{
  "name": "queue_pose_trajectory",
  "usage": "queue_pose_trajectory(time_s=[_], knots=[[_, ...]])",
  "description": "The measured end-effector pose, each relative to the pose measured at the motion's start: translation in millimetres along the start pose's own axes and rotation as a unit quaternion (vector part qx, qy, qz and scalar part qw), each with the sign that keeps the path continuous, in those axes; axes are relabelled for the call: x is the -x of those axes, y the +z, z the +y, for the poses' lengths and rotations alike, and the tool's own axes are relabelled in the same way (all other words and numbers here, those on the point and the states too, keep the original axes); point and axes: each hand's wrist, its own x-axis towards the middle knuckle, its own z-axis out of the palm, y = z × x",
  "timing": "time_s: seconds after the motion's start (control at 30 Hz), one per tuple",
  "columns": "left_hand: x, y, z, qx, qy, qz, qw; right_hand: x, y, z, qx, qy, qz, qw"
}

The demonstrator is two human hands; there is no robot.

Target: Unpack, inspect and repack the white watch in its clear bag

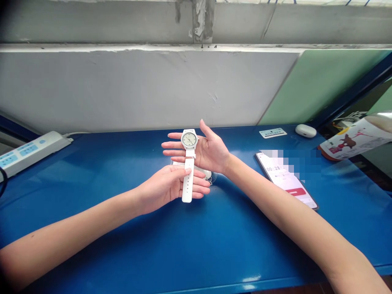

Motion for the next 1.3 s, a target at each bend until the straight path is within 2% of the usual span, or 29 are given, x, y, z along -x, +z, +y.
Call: queue_pose_trajectory(time_s=[0.2,0.57,0.83,1.03,1.1,1.3], knots=[[1.4,4.3,2.6,-0.008,0.027,0.058,0.998,-0.7,3.5,0.4,-0.029,-0.006,0.018,0.999],[-0.1,5.4,1.7,0.005,0.034,0.076,0.997,-1.6,6.5,3.3,-0.007,-0.023,0.029,0.999],[-1.1,0.1,0.8,0.016,0.069,0.037,0.997,-3.8,3.6,0.1,-0.062,-0.009,0.112,0.992],[-1.3,-3.0,-2.1,0.025,0.071,0.038,0.996,-4.8,3.8,3.3,-0.001,-0.067,0.183,0.981],[-1.0,-3.7,-1.8,0.022,0.066,0.030,0.997,-5.0,3.7,4.9,0.015,-0.080,0.180,0.980],[-0.5,-8.0,-2.5,0.003,0.037,-0.042,0.998,-2.3,4.1,5.4,0.059,-0.054,0.096,0.992]])
